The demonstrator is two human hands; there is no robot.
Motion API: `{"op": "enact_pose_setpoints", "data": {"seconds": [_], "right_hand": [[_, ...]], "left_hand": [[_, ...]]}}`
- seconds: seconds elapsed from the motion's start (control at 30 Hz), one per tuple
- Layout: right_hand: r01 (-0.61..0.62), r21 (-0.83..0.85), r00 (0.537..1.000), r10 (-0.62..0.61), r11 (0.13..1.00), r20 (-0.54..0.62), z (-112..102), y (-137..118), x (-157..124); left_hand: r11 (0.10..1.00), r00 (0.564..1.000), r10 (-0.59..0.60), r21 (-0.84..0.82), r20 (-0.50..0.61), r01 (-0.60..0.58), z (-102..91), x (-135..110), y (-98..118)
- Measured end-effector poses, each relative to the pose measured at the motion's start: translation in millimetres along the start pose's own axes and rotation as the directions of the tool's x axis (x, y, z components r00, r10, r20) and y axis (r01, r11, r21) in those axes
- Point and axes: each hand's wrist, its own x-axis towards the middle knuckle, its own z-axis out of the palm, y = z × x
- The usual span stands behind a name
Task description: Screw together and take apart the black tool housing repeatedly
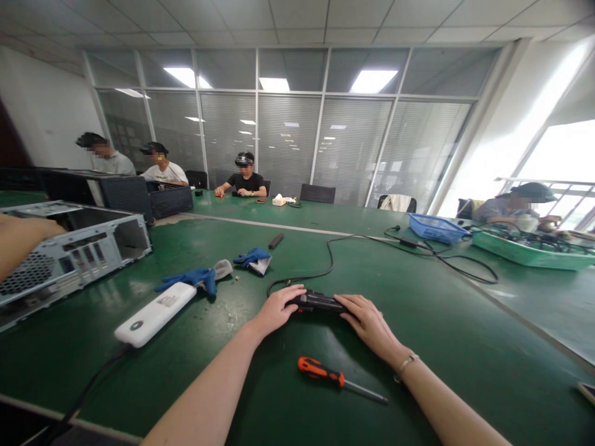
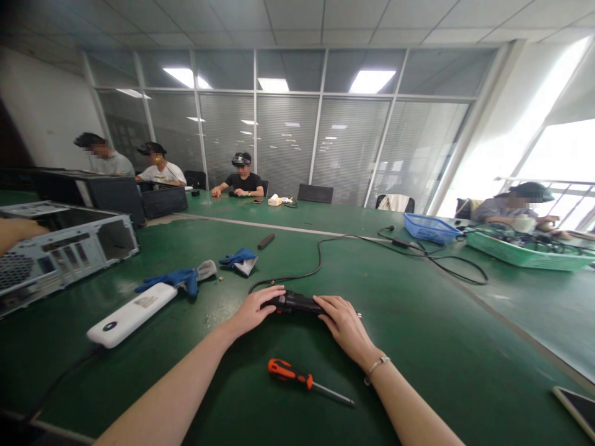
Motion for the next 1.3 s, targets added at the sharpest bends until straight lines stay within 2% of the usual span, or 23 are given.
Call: {"op": "enact_pose_setpoints", "data": {"seconds": [0.23,0.43,0.57,0.7,0.93,1.03,1.13,1.3], "right_hand": [[0.005,-0.007,1.000,-0.005,1.000,-0.008,4.3,-0.3,1.1],[-0.053,0.049,0.998,0.051,0.997,0.029,2.5,4.1,3.5],[-0.086,0.097,0.995,0.081,0.992,0.052,0.5,7.4,4.1],[-0.103,0.056,0.992,0.099,0.993,0.079,1.5,7.6,3.9],[-0.097,0.055,0.982,0.087,0.994,0.166,-6.7,10.1,10.7],[-0.108,0.122,0.962,0.072,0.987,0.264,-17.7,13.5,12.2],[-0.146,0.202,0.936,0.069,0.969,0.345,-26.6,16.4,10.0],[-0.155,0.194,0.956,0.097,0.969,0.277,-28.4,18.1,3.4]], "left_hand": [[0.997,1.000,-0.013,0.075,0.007,0.012,2.4,0.1,-4.1],[0.989,0.999,-0.045,0.143,0.021,0.042,2.0,0.5,-5.8],[0.989,0.996,-0.080,0.129,0.032,0.075,1.3,2.4,-7.1],[0.990,0.995,-0.093,0.113,0.033,0.089,1.9,4.1,-7.1],[0.994,0.998,0.011,0.108,0.069,-0.019,-3.2,-0.1,-4.7],[0.991,0.990,0.010,0.130,0.138,-0.028,-4.9,-3.3,-0.5],[0.983,0.988,0.027,0.176,0.154,-0.055,-3.2,-5.8,3.9],[0.966,0.983,0.073,0.233,0.170,-0.112,-0.9,-6.6,6.9]]}}
